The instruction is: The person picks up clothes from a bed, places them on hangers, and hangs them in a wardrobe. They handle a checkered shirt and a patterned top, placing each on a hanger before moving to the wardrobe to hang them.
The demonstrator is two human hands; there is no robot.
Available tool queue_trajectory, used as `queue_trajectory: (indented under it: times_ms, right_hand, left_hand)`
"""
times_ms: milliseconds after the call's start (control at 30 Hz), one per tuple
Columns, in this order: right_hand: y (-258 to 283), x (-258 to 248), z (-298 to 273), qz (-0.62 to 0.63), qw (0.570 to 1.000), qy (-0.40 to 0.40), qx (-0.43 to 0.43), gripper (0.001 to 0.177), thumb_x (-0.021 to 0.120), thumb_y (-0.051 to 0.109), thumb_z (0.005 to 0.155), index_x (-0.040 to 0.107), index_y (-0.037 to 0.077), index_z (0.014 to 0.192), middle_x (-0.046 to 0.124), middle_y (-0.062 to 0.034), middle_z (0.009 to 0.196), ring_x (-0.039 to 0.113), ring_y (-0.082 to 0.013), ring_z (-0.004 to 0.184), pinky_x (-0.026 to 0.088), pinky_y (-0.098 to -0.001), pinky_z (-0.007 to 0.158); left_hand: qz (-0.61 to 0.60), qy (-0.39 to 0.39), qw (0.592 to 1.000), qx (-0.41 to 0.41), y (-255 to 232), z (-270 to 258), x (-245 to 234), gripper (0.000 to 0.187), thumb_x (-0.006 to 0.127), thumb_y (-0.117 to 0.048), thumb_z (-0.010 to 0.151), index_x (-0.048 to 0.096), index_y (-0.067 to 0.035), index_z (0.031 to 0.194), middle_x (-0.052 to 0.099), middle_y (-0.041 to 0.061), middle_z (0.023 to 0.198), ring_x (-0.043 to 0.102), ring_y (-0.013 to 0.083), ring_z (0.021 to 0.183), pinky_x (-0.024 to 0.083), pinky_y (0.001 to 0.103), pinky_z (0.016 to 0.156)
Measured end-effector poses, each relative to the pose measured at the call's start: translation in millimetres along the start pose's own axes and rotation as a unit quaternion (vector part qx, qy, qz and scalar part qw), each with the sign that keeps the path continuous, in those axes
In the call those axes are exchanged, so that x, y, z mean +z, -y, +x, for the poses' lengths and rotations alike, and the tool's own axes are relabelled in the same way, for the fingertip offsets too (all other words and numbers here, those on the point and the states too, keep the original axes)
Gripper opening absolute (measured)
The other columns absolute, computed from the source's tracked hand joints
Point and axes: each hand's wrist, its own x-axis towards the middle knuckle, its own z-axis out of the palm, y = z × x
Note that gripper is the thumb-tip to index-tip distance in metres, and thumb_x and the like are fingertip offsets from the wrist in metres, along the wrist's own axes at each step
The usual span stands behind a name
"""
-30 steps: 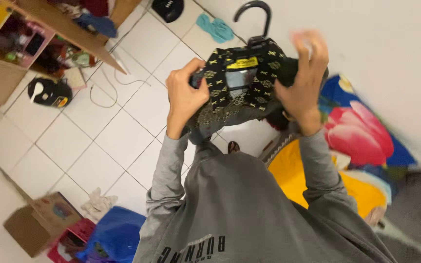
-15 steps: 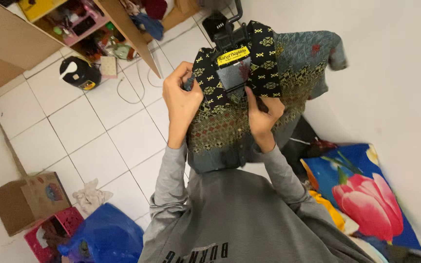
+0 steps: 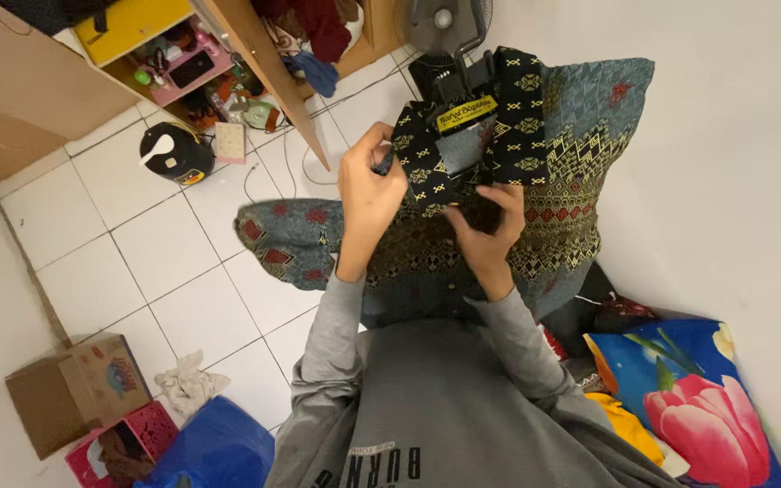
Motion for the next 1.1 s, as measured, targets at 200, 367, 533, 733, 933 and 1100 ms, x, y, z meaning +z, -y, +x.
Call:
queue_trajectory:
  times_ms: [200,367,533,733,933,1100]
  right_hand:
    - [-40,17,30,-0.022,0.998,0.047,0.022,0.030,0.086,-0.005,0.083,0.077,0.004,0.110,0.071,-0.0120,0.101,0.068,-0.0221,0.092,0.054,-0.0345,0.080]
    - [-95,50,78,-0.024,0.982,0.070,0.174,0.010,0.087,-0.001,0.090,0.082,-0.001,0.099,0.059,-0.0120,0.071,0.047,-0.0170,0.060,0.033,-0.0331,0.060]
    - [-128,74,149,0.244,0.918,0.133,0.283,0.006,0.079,0.002,0.095,0.078,-0.002,0.099,0.072,-0.0012,0.084,0.062,-0.0048,0.072,0.049,-0.0226,0.064]
    - [-124,98,218,0.293,0.890,0.227,0.268,0.008,0.080,-0.001,0.094,0.077,-0.005,0.101,0.073,-0.0048,0.087,0.062,-0.0054,0.074,0.048,-0.0220,0.065]
    - [-120,125,245,0.287,0.888,0.300,0.196,0.018,0.081,-0.002,0.093,0.075,-0.005,0.110,0.076,-0.0074,0.099,0.072,-0.0101,0.080,0.058,-0.0233,0.069]
    - [-122,154,255,0.313,0.880,0.328,0.143,0.018,0.074,-0.004,0.100,0.074,-0.002,0.118,0.067,-0.0055,0.117,0.068,-0.0098,0.088,0.054,-0.0220,0.068]
  left_hand:
    - [0.030,0.042,0.996,-0.077,13,39,8,0.016,0.066,-0.004,0.090,0.060,-0.006,0.105,0.066,0.003,0.060,0.053,0.0070,0.050,0.041,0.031,0.053]
    - [-0.189,0.098,0.971,-0.109,27,86,9,0.036,0.066,0.000,0.092,0.037,-0.014,0.109,0.060,-0.001,0.082,0.048,0.0070,0.074,0.041,0.029,0.067]
    - [-0.085,0.155,0.979,0.106,10,113,6,0.024,0.079,-0.004,0.095,0.055,-0.005,0.093,0.048,0.009,0.095,0.049,0.0159,0.093,0.042,0.033,0.087]
    - [0.065,0.002,0.997,0.048,-9,137,30,0.024,0.088,-0.017,0.082,0.076,0.001,0.095,0.072,0.011,0.090,0.065,0.0188,0.083,0.050,0.030,0.077]
    - [0.041,-0.084,0.996,0.016,1,161,27,0.014,0.083,-0.006,0.082,0.077,0.002,0.092,0.074,0.009,0.081,0.065,0.0122,0.074,0.049,0.029,0.067]
    - [-0.077,-0.100,0.992,-0.029,18,184,30,0.010,0.081,-0.002,0.085,0.079,0.001,0.094,0.072,0.003,0.077,0.057,0.0031,0.068,0.044,0.024,0.060]
